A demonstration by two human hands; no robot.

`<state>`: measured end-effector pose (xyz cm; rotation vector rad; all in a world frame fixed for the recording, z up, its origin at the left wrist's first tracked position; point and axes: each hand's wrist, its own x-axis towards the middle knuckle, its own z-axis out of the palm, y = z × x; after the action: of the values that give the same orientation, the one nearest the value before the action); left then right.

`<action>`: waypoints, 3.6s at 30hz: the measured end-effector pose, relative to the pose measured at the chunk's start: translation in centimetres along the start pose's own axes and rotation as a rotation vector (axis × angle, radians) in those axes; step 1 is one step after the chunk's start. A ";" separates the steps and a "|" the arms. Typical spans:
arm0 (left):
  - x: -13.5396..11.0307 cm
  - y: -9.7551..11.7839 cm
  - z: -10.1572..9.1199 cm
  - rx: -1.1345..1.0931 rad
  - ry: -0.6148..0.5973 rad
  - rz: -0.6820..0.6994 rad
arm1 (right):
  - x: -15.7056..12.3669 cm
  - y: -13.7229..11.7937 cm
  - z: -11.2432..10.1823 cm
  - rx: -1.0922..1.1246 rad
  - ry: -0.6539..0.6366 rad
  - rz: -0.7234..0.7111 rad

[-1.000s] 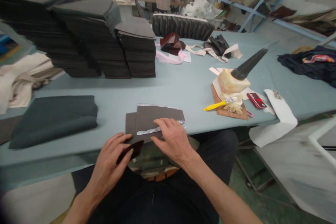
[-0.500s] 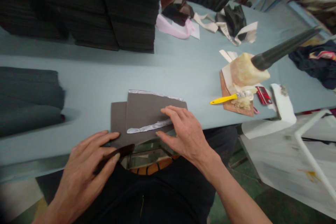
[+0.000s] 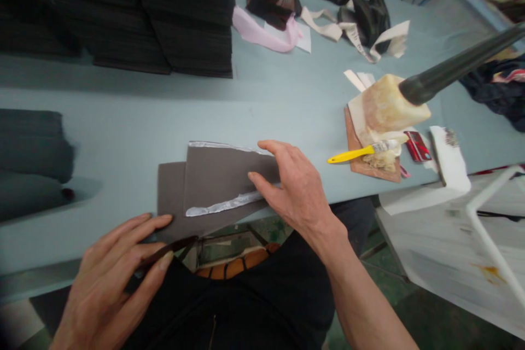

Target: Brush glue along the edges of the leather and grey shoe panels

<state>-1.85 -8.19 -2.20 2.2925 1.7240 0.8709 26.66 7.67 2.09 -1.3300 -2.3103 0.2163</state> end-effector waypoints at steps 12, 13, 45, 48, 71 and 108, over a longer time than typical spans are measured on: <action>-0.5 -0.2 0.4 0.010 -0.036 0.013 | -8.6 -3.5 2.4 0.078 0.115 -0.150; -0.4 -0.3 0.4 0.009 -0.043 0.011 | -8.9 -3.9 2.9 0.078 0.119 -0.161; 5.1 6.3 -1.5 -1.279 0.231 -1.033 | -7.6 -8.1 3.0 0.732 -0.048 0.124; 5.3 6.8 -1.3 -1.319 0.228 -1.038 | -7.1 -8.5 2.9 0.899 -0.193 0.249; 3.0 8.0 0.3 -0.382 0.315 -0.200 | -9.1 -11.1 -0.8 0.758 0.106 0.458; 3.4 9.6 1.4 -1.425 0.155 -1.114 | -7.6 -7.9 1.4 0.902 -0.011 0.295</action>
<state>7.43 -7.95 2.10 0.2944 1.2603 1.2656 23.14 -2.75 1.30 -1.1348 -1.6341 1.1896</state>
